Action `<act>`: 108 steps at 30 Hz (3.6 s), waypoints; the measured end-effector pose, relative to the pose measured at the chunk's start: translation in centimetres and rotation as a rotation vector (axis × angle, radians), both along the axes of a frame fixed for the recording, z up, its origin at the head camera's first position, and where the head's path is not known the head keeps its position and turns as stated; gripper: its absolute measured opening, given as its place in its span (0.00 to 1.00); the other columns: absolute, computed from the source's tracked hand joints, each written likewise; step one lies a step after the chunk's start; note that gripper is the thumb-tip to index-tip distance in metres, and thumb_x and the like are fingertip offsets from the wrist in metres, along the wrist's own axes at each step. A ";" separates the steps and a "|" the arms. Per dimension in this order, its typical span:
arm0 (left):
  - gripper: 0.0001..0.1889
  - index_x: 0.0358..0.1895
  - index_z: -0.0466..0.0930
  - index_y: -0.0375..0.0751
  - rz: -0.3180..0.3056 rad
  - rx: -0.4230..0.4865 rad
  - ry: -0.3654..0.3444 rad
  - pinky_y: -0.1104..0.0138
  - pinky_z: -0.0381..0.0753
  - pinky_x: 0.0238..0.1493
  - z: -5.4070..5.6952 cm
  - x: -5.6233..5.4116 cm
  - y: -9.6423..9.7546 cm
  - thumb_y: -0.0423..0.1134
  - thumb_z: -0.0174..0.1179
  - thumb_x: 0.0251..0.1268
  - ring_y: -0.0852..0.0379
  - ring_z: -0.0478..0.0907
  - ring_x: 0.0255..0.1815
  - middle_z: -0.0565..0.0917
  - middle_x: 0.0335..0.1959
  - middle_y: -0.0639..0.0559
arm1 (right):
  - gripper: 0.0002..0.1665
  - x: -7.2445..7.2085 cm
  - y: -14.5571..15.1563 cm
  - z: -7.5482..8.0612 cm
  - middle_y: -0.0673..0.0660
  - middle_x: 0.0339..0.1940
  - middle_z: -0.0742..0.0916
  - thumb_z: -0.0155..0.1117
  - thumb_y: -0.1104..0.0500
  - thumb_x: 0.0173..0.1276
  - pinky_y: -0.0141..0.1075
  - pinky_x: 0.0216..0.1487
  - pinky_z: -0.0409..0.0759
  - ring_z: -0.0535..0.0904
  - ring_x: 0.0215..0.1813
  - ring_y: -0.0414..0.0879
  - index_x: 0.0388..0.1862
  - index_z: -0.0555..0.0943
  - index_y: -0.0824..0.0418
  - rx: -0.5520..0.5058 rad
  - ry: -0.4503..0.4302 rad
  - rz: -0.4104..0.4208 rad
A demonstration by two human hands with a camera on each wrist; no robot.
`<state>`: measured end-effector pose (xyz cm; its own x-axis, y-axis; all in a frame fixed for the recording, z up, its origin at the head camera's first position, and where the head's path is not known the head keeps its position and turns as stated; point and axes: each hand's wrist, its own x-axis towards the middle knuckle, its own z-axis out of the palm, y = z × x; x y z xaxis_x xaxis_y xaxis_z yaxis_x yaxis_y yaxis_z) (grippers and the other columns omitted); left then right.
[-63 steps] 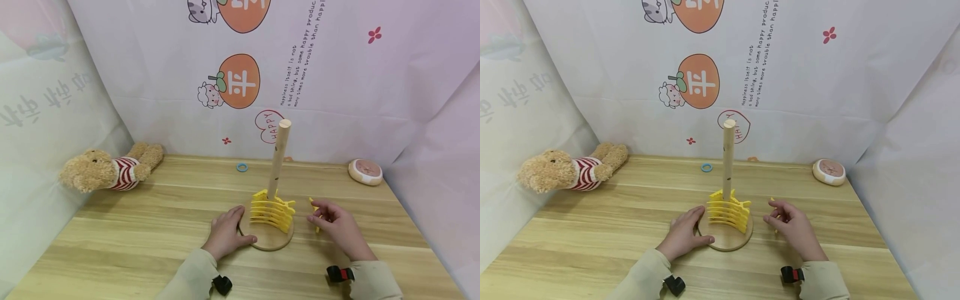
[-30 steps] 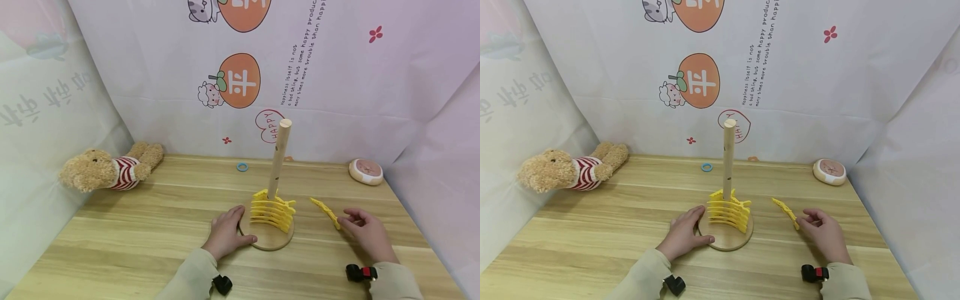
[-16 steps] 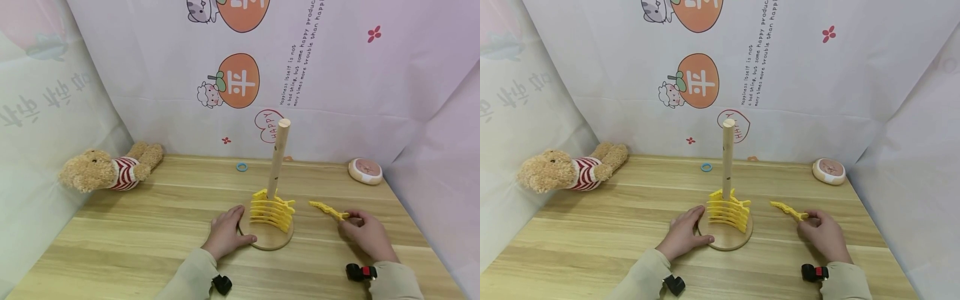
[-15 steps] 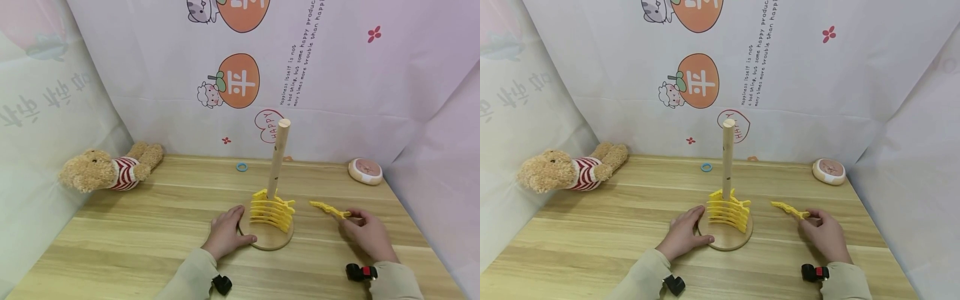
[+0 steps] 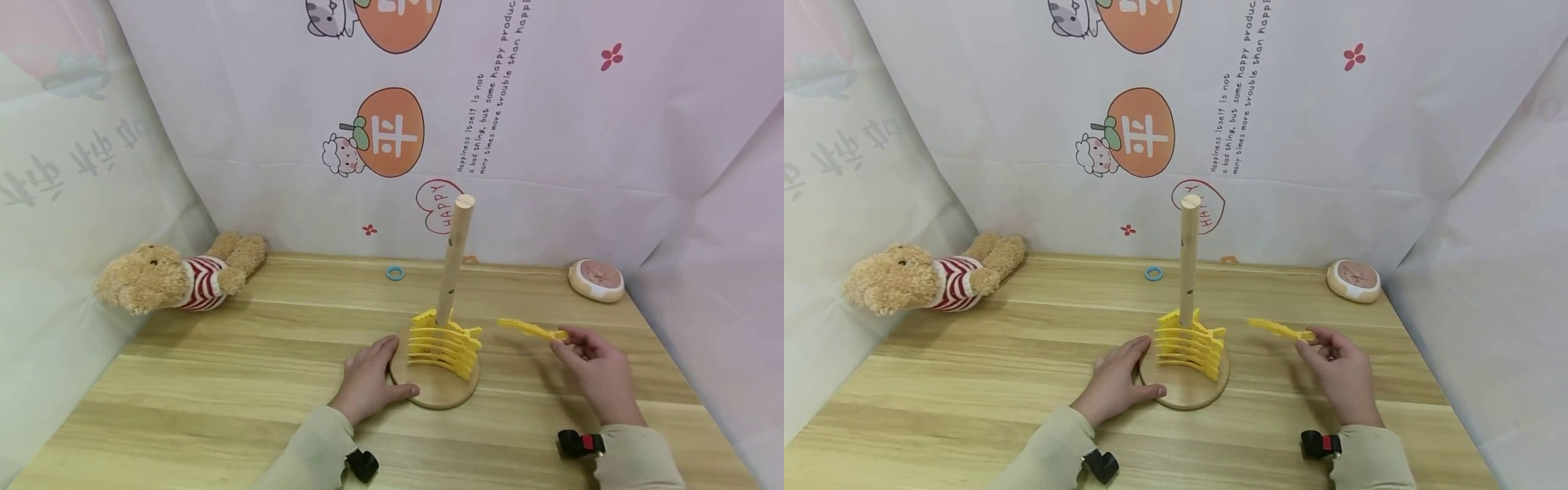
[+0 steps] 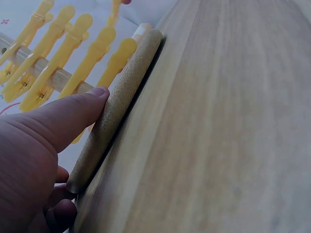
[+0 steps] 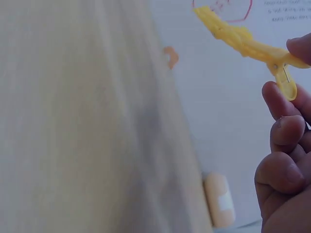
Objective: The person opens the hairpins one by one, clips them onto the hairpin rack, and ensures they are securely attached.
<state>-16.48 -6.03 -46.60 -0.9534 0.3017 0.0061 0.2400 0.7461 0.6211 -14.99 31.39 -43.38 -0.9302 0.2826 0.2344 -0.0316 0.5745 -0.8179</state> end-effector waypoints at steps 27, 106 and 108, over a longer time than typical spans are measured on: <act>0.50 0.75 0.66 0.42 -0.001 0.009 0.027 0.43 0.59 0.62 -0.1 0.1 0.0 0.63 0.74 0.50 0.41 0.64 0.73 0.66 0.76 0.49 | 0.15 1.9 -6.0 4.7 0.52 0.30 0.86 0.73 0.62 0.65 0.32 0.22 0.74 0.75 0.27 0.42 0.50 0.84 0.63 -0.099 0.148 0.233; 0.55 0.76 0.64 0.44 0.018 -0.029 0.022 0.49 0.61 0.57 -0.3 0.0 0.3 0.67 0.74 0.44 0.44 0.66 0.70 0.67 0.76 0.51 | 0.20 0.7 -10.4 4.4 0.55 0.31 0.81 0.72 0.54 0.67 0.33 0.26 0.72 0.72 0.28 0.45 0.58 0.84 0.53 -0.081 0.113 0.358; 0.55 0.76 0.64 0.44 0.019 -0.027 0.017 0.49 0.61 0.57 -0.3 0.0 0.3 0.68 0.74 0.44 0.44 0.66 0.70 0.66 0.76 0.51 | 0.21 0.7 -10.2 4.4 0.54 0.34 0.82 0.71 0.53 0.68 0.33 0.27 0.73 0.73 0.29 0.46 0.59 0.83 0.52 -0.082 0.095 0.356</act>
<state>-16.48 -5.75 -46.86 -0.9589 0.2835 0.0140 0.2355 0.7670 0.5968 -14.29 21.16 -38.96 -0.9488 -0.0334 0.3142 -0.2954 0.4465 -0.8446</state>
